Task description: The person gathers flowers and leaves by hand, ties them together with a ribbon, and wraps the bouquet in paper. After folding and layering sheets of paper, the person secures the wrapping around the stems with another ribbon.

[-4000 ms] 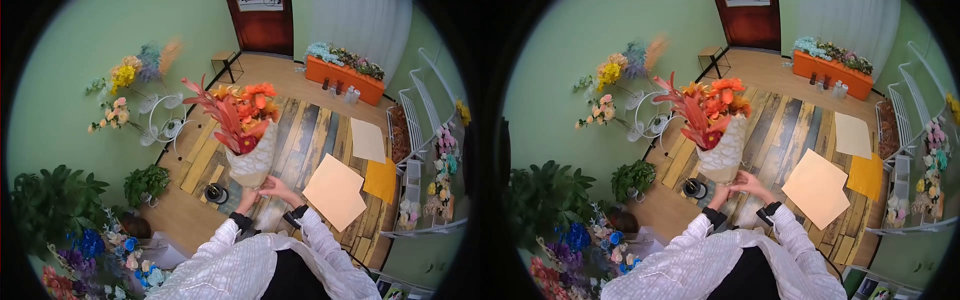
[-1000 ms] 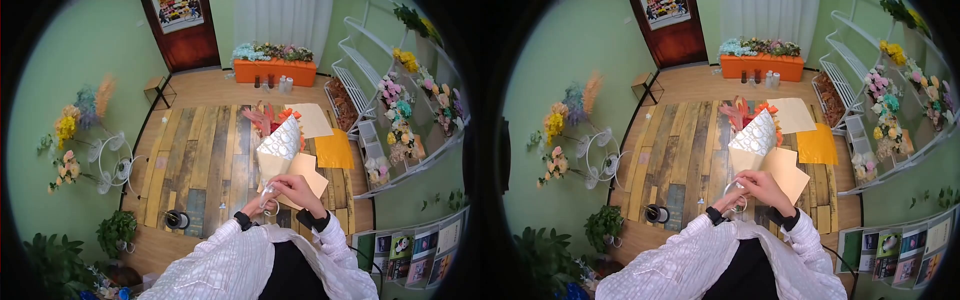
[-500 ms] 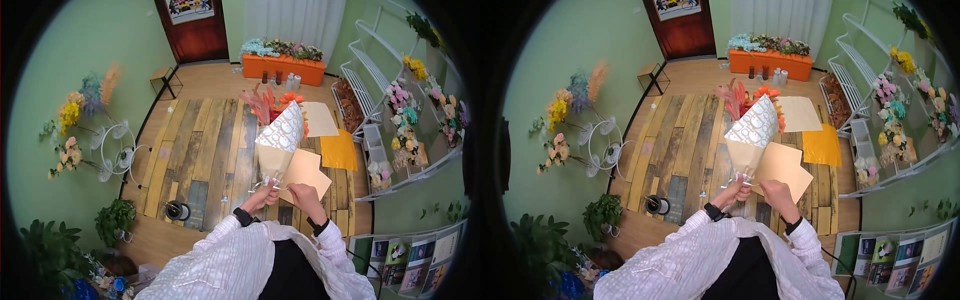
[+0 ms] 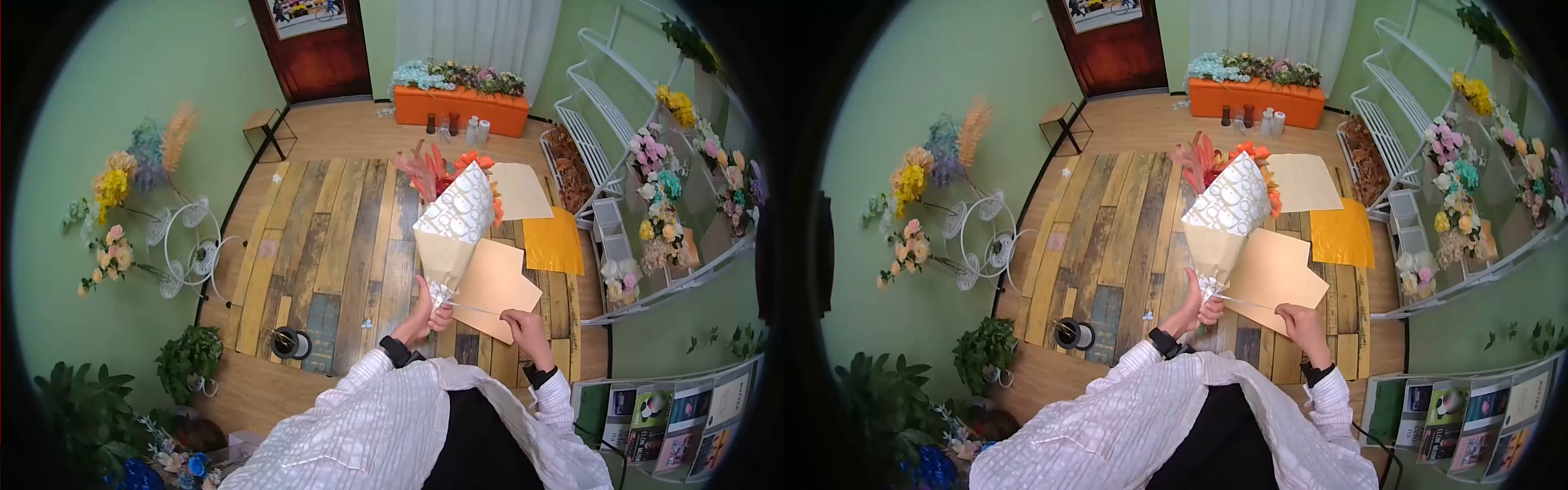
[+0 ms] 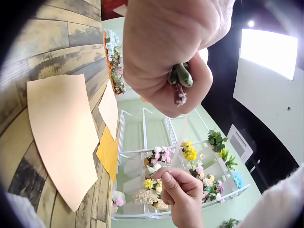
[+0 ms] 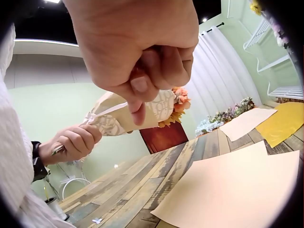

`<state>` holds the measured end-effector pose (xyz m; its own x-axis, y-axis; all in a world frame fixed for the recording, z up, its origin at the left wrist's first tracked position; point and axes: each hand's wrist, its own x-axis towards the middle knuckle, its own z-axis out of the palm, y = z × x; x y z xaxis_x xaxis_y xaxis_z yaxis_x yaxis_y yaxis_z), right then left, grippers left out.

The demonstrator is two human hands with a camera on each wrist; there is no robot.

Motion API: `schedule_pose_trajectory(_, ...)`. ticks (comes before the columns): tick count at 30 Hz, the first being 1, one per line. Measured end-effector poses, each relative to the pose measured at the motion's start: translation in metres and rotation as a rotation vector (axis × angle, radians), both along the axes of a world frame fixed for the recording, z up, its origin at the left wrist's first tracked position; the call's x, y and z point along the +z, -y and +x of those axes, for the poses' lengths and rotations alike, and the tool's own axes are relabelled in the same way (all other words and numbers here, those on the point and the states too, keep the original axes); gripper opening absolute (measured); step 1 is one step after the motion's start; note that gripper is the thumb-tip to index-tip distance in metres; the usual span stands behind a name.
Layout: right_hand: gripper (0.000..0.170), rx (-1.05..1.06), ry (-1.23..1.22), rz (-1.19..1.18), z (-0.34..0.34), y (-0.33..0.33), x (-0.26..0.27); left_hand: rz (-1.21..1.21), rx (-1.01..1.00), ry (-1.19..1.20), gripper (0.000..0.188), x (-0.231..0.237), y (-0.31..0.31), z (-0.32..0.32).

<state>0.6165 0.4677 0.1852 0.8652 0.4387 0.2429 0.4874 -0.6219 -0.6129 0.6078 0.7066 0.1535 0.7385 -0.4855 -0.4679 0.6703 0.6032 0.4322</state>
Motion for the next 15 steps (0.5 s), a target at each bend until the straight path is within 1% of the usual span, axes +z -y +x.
schedule_pose_trajectory(5, 0.01, -0.061, -0.089, 0.068, 0.003, 0.016, -0.007, -0.02, -0.027, -0.022, 0.076, -0.005, -0.001, 0.001)
schedule_pose_trajectory(7, 0.011, -0.123, -0.179, 0.085, 0.003, 0.022, -0.002, -0.023, -0.034, -0.036, 0.076, -0.004, -0.001, 0.001)
schedule_pose_trajectory(11, 0.012, -0.1, -0.15, 0.172, 0.019, 0.03, -0.015, -0.049, -0.07, -0.055, 0.074, 0.0, 0.002, -0.001)
schedule_pose_trajectory(13, 0.011, -0.105, -0.322, 0.203, 0.031, 0.025, -0.016, -0.037, -0.098, -0.054, 0.074, 0.004, 0.006, -0.002)
schedule_pose_trajectory(14, 0.011, -0.107, -0.318, 0.205, 0.04, 0.022, -0.024, 0.005, -0.155, 0.006, 0.074, 0.005, 0.008, -0.003)
schedule_pose_trajectory(15, 0.012, -0.077, -0.45, 0.263, 0.051, 0.017, -0.036, 0.048, -0.21, 0.067, 0.073, 0.006, 0.01, -0.004)
